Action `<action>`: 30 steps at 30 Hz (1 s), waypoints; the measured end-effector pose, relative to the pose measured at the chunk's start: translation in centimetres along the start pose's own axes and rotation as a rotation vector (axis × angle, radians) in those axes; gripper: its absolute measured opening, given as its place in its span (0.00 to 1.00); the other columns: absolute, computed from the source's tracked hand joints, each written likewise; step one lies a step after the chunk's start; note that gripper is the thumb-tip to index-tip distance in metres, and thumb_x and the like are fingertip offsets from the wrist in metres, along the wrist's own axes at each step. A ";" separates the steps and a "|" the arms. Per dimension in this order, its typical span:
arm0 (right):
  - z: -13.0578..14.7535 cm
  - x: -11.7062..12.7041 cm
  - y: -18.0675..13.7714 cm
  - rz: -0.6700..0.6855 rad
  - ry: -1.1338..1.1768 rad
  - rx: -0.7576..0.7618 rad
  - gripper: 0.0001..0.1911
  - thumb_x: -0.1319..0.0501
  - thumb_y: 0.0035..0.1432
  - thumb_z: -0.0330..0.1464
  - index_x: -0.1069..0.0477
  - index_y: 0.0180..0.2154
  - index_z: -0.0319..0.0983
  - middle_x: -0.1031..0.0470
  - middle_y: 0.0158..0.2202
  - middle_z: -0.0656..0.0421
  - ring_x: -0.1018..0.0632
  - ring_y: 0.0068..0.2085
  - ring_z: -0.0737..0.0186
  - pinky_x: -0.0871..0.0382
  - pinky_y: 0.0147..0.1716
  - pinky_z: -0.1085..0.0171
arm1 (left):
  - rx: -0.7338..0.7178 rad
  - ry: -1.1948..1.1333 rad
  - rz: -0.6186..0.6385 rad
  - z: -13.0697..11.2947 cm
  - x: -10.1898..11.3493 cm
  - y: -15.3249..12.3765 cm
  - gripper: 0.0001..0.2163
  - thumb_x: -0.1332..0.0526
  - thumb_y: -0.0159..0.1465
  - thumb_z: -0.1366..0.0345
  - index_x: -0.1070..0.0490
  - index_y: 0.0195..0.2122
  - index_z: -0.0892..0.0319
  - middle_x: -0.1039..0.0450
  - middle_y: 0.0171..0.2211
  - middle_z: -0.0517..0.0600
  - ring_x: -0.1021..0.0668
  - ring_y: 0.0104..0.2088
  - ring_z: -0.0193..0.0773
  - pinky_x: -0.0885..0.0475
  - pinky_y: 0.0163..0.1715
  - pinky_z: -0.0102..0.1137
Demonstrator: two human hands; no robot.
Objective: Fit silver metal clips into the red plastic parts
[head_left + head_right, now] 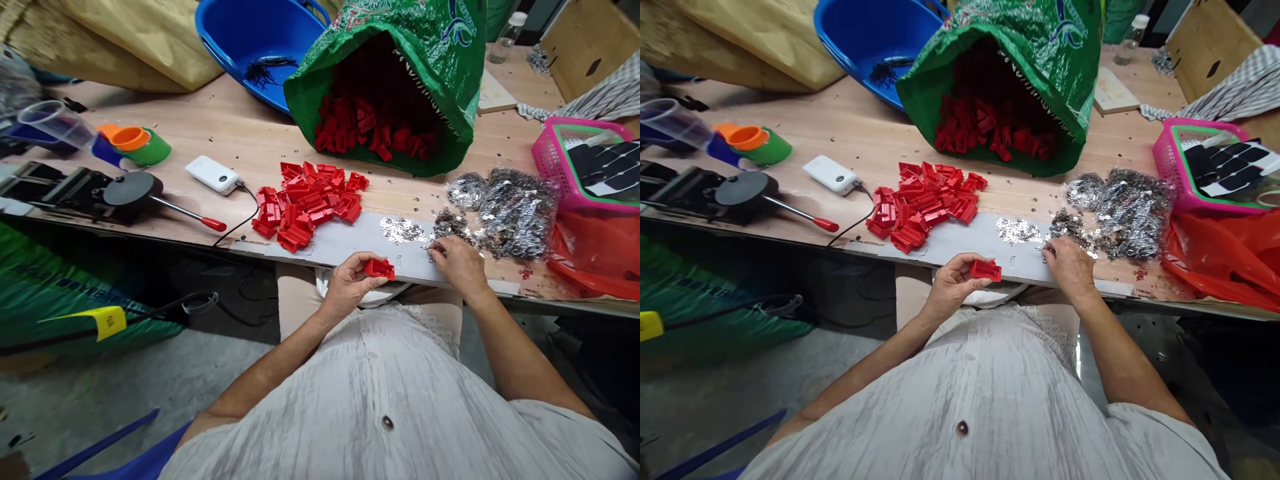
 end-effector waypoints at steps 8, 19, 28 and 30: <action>3.6 2.8 -2.1 0.039 0.587 0.134 0.07 0.40 0.61 0.38 0.29 0.37 0.42 0.25 0.29 0.61 0.29 0.26 0.65 0.38 0.28 0.65 | -0.250 0.365 -0.102 -1.1 0.4 -0.5 0.19 0.29 0.58 0.60 0.27 0.48 0.57 0.21 0.48 0.53 0.19 0.45 0.38 0.25 0.50 0.33; 9.2 3.7 -3.7 -0.062 0.556 0.478 0.06 0.44 0.66 0.34 0.29 0.38 0.43 0.22 0.34 0.55 0.22 0.36 0.58 0.31 0.36 0.60 | -0.452 0.559 -0.141 -3.2 -0.6 -1.2 0.14 0.33 0.62 0.62 0.27 0.49 0.56 0.20 0.46 0.50 0.18 0.46 0.38 0.25 0.51 0.33; 9.8 3.8 -4.0 -0.099 0.555 0.524 0.08 0.46 0.67 0.32 0.28 0.39 0.43 0.23 0.35 0.55 0.23 0.38 0.56 0.30 0.39 0.58 | -0.528 0.563 -0.164 -3.5 -0.9 -1.7 0.14 0.33 0.61 0.67 0.26 0.48 0.56 0.19 0.46 0.50 0.18 0.47 0.38 0.24 0.51 0.33; 9.8 3.6 -4.1 -0.085 0.577 0.503 0.08 0.46 0.67 0.33 0.28 0.39 0.44 0.23 0.35 0.55 0.23 0.38 0.56 0.30 0.39 0.58 | -0.520 0.560 -0.166 -3.4 -0.9 -1.7 0.14 0.33 0.61 0.66 0.26 0.48 0.56 0.20 0.47 0.50 0.18 0.47 0.38 0.23 0.51 0.34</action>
Point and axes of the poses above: each hand's wrist, its own y-axis towards the middle knuckle, its own x-axis out of the back of the hand, z = x × y, the point moved 5 cm from there along y, towards the middle knuckle
